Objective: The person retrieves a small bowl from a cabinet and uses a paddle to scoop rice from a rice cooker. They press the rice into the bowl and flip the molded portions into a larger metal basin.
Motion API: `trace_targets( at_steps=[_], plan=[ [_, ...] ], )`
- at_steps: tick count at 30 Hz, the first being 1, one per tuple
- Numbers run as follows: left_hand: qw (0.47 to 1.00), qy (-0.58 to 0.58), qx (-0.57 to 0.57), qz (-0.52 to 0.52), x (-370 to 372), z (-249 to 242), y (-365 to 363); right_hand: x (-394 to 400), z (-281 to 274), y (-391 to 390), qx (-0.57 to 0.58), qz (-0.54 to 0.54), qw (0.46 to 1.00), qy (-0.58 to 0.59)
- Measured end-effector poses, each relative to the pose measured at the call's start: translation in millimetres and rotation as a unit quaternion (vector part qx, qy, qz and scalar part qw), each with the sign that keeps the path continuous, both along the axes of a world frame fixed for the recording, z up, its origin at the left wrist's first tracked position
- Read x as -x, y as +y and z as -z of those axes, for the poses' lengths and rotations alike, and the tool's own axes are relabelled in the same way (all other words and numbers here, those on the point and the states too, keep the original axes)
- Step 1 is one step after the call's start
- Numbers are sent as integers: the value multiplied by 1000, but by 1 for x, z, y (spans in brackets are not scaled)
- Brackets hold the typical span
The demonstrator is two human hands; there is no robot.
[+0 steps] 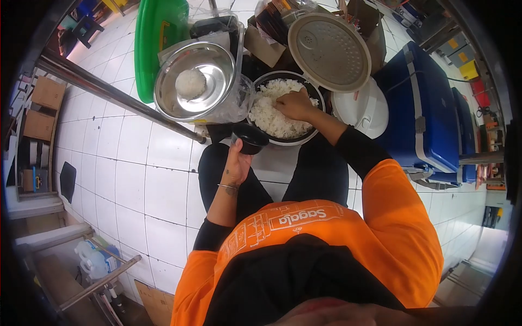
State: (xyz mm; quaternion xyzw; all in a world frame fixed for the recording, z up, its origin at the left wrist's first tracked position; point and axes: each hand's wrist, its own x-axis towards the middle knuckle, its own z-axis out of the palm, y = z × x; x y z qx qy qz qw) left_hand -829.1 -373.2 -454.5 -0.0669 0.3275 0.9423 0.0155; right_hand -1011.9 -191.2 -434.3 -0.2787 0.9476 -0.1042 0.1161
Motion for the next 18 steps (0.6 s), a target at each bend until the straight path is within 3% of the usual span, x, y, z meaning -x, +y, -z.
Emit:
trace_targets(
  at_steps=[3, 9, 16, 18],
  plan=[
    [999, 0, 43, 1, 1, 0, -1, 2, -2, 7, -11, -19, 999, -24],
    [1000, 8, 19, 0, -1, -2, -2, 9, -4, 16, -48, -23, 995, -80],
    [1000, -3, 24, -12, -3, -2, 1, 23, 0, 37, 55, 19, 992, -109],
    [980, -27, 191, -47, 0, -8, 5, 25, -7, 46, 79, 36, 990, -112]
  ],
)
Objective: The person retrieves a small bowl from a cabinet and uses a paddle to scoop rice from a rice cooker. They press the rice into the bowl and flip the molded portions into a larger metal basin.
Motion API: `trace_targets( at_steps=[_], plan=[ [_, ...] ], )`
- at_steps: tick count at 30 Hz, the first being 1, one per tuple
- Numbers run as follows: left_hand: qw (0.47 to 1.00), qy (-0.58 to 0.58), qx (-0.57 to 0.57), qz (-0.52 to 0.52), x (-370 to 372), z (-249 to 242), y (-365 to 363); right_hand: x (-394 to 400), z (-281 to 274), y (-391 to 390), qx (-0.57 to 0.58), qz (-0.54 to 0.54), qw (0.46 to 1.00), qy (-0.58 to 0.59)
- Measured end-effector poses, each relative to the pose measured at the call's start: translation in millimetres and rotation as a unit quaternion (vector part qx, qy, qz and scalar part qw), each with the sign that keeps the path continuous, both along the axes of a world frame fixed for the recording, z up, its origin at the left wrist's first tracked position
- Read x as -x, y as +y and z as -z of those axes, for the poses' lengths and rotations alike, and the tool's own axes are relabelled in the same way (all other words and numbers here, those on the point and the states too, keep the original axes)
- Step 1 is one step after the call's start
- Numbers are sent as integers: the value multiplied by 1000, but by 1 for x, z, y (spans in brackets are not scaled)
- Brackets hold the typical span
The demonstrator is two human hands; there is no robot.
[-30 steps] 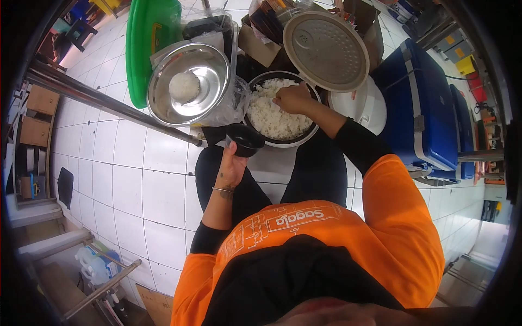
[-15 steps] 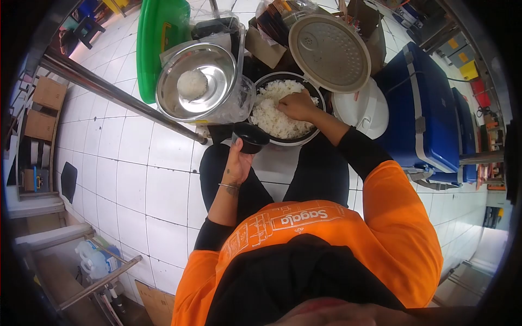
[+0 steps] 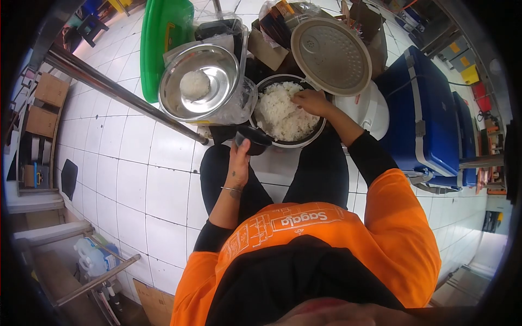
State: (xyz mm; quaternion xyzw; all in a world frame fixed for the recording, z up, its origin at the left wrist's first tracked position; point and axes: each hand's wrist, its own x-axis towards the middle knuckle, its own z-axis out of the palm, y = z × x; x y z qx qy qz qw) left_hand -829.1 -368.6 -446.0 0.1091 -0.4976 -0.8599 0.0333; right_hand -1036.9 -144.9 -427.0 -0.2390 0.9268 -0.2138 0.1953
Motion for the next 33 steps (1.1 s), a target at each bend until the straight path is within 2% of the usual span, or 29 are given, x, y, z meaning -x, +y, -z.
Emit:
trace_targets(
  at_steps=[2, 3, 4, 5, 6, 7, 8, 9, 12, 13, 14, 16, 18, 19, 20, 21, 22, 23, 24, 26, 30, 32, 33],
  plan=[
    [998, -39, 44, 12, 6, -15, 4, 0, -12, 10, 68, 56, 996, -12],
    [993, -81, 84, 21, 10, -28, 9, 0, -19, 16, 69, 58, 996, -10],
    [993, -79, 85, 23, 17, -37, 16, -2, -28, 22, 43, 53, 997, 43],
    [993, -88, 68, 30, 27, -45, 25, -3, -35, 26, 17, 49, 994, 96],
    [993, -98, 51, 38, 39, -50, 30, -9, -42, 29, 17, 51, 994, 99],
    [993, -96, 52, 40, 52, -51, 33, -20, -49, 32, 14, 21, 986, 163],
    [991, -102, -18, 83, 66, -52, 36, -32, -54, 36, 10, -7, 974, 227],
    [982, -107, -88, 128, 79, -52, 40, -46, -55, 36, 10, -3, 973, 229],
    [976, -118, -120, 138, 106, -40, 54, -93, -67, 23, 2, 8, 975, 222],
    [977, -124, -129, 114, 108, -44, 62, -106, -80, 18, 6, 12, 982, 187],
    [977, -124, -129, 120, 110, -45, 64, -112, -88, 19, 9, 16, 988, 150],
    [973, -132, -143, 121, 114, -49, 61, -109, -86, 29, 44, 9, 987, 155],
    [976, -142, -116, 117, 114, -48, 58, -97, -85, 43, 72, 0, 977, 200],
    [975, -130, -127, 126, 114, -47, 53, -86, -73, 52, 128, 11, 959, 253],
    [974, -118, -138, 133, 115, -45, 48, -74, -61, 57, 129, 11, 959, 253],
    [974, -104, -146, 142, 113, -48, 47, -66, -61, 55, 224, 106, 959, 139],
    [974, -104, -144, 140, 112, -51, 47, -63, -61, 54, 313, 196, 929, 19],
    [971, -114, -164, 128, 111, -54, 47, -67, -59, 55, 396, 253, 866, -172],
    [968, -124, -183, 116, 110, -58, 48, -76, -56, 49, 397, 251, 866, -173],
    [972, -118, -167, 119, 113, -53, 47, -96, -46, 38, 439, 283, 762, -382],
    [984, -124, -89, 96, 114, -57, 49, -121, -40, 21, 464, 232, 750, -411],
    [986, -134, -50, 87, 112, -61, 55, -125, -37, 19, 436, 207, 787, -385],
    [987, -141, -13, 74, 112, -63, 56, -124, -37, 20, 438, 207, 786, -385]
  ],
)
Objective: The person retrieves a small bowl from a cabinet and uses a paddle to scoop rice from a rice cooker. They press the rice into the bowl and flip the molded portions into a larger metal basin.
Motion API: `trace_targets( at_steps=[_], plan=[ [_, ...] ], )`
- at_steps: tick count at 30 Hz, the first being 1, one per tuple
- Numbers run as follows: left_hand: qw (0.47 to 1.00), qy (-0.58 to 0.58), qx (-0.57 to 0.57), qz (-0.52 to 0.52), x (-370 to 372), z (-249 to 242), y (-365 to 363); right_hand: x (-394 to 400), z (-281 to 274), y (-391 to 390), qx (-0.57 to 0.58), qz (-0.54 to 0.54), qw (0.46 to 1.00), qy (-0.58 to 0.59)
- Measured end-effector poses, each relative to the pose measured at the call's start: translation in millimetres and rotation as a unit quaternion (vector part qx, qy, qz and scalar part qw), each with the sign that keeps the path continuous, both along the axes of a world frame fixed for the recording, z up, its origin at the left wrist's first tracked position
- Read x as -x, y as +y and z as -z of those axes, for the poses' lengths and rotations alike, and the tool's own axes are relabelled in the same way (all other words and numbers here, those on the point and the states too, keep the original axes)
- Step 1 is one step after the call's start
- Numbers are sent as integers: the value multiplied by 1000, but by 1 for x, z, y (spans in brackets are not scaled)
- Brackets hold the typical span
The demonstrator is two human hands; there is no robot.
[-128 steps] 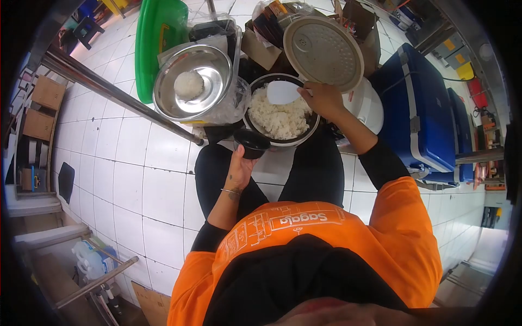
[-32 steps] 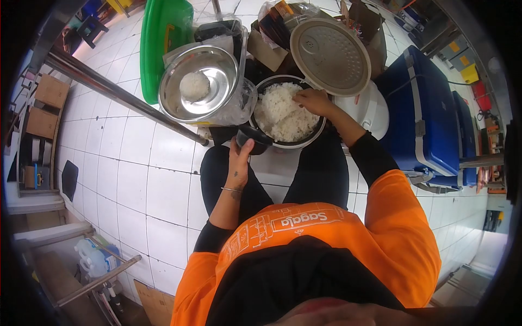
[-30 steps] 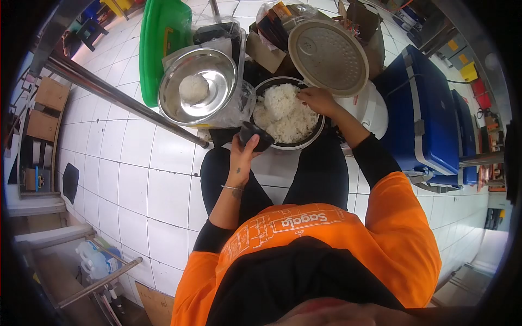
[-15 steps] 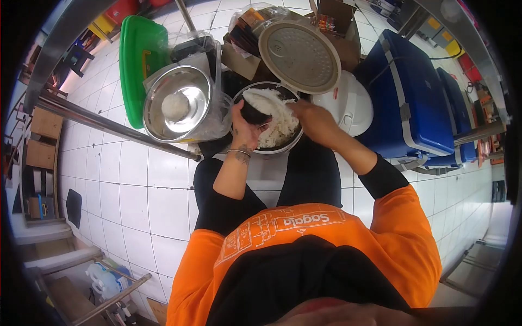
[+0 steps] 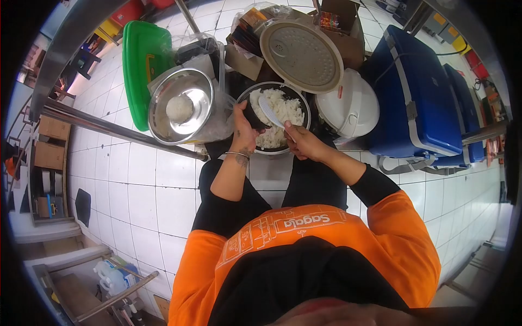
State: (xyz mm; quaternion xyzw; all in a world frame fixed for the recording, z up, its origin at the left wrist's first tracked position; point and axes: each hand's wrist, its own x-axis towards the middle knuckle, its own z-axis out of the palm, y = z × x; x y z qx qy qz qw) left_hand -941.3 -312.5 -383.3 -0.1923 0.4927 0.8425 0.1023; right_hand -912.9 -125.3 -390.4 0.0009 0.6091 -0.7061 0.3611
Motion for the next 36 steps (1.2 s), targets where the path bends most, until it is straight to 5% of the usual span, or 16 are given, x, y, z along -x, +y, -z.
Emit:
trace_targets(
  at_steps=[6, 8, 13, 16, 21, 24, 25, 27, 31, 36],
  plan=[
    [993, 15, 103, 48, 4, -5, 2, 18, -29, -1, -196, -138, 966, 101],
    [989, 32, 139, 35, 13, 6, 0, 23, -43, -5, -295, -159, 915, 224],
    [988, -2, 135, 78, 3, -6, -15, 60, -28, 4, -299, -160, 872, 352],
    [999, -12, 40, 8, -10, 3, -24, 80, -50, 23, -387, -164, 807, 413],
    [993, 1, 119, 23, -31, 7, -40, 65, -61, 48, -596, -186, 677, 389],
    [921, 26, 389, -5, -27, 7, -25, 49, -53, 38, -630, -215, 660, 349],
    [921, 26, 389, -4, -25, 8, -20, 46, -54, 35, -630, -215, 660, 349],
    [746, 137, 645, 88, -17, 14, -10, 40, -56, 29, -641, -221, 666, 311],
    [717, 44, 676, 164, 5, 45, 10, 25, -51, 19, -635, -230, 668, 312],
    [703, 68, 684, 179, 15, 73, 11, 19, 5, 0, -545, -186, 750, 325]
  ],
)
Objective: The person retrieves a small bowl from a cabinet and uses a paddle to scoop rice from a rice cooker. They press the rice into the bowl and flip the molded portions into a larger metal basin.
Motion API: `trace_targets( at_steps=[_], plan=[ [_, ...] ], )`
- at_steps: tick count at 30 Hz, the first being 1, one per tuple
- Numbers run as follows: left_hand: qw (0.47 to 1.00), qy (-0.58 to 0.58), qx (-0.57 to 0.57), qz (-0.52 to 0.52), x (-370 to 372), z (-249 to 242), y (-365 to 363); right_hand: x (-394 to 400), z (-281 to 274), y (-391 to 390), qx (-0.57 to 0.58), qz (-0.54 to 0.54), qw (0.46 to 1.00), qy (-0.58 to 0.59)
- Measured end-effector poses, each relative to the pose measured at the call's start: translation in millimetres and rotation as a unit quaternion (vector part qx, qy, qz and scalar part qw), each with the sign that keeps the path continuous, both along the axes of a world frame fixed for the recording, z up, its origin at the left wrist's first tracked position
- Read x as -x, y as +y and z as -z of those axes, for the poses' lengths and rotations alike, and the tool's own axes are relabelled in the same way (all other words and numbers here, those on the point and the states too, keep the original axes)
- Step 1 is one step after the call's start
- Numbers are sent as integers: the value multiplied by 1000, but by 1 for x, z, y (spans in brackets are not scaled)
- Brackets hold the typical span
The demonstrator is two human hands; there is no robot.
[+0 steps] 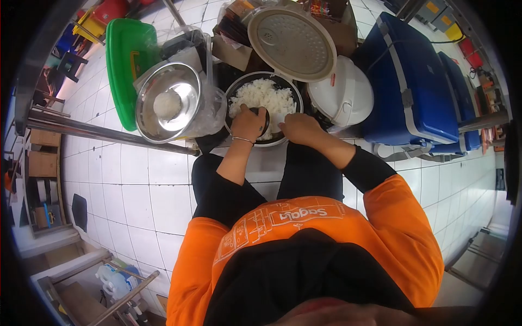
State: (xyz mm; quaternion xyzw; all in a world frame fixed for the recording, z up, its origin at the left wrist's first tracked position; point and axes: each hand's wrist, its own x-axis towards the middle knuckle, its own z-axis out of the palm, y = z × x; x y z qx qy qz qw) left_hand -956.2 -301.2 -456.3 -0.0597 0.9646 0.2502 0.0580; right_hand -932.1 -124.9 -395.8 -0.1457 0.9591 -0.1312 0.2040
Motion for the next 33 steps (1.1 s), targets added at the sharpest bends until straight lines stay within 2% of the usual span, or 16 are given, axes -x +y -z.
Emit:
trace_targets(
  at_steps=[2, 6, 10, 13, 16, 17, 18, 19, 21, 23, 25, 26, 27, 29, 31, 33],
  plan=[
    [999, 2, 30, 39, 5, 18, -8, 13, 33, 0, 52, 21, 998, -27],
    [997, 9, 43, 70, 6, 8, -10, 15, 36, 6, 206, 38, 976, -63],
    [994, 40, 43, 90, -3, -21, -7, -4, -5, -1, 207, 23, 978, -1],
    [998, 35, -47, 25, 0, -31, -8, -11, -43, -8, 163, -13, 985, 54],
    [986, 138, -43, 79, -2, -33, -14, -13, -56, -9, 92, -77, 988, 93],
    [980, 50, -190, -16, -4, -37, -13, -10, -54, -5, 65, -90, 989, 97],
    [937, -41, -330, -109, -5, -42, -11, -7, -52, 1, 38, -102, 989, 100],
    [937, -42, -331, -108, -3, -40, -16, -4, -48, 8, 38, -101, 989, 99],
    [846, -150, -486, -161, 3, -35, -31, 6, -31, 25, 71, -38, 992, 93],
    [820, -162, -521, -172, 2, -42, -31, 19, -2, 43, 123, -29, 989, 78],
    [727, -156, -646, -173, 2, -45, -34, 23, 5, 46, 266, 106, 957, 43],
    [728, -154, -645, -174, 1, -47, -35, 20, 10, 44, 268, 105, 957, 43],
    [715, -147, -662, -172, 1, -50, -35, 9, -2, 33, 368, 213, 903, -62],
    [704, -143, -675, -170, -1, -53, -32, -6, -3, 19, 457, 316, 815, -165],
    [715, -156, -662, -164, -1, -57, -27, -14, 8, 10, 399, 153, 898, -106],
    [737, -145, -640, -161, -5, -65, -21, -24, 9, 1, 405, 133, 900, -92]
  ],
)
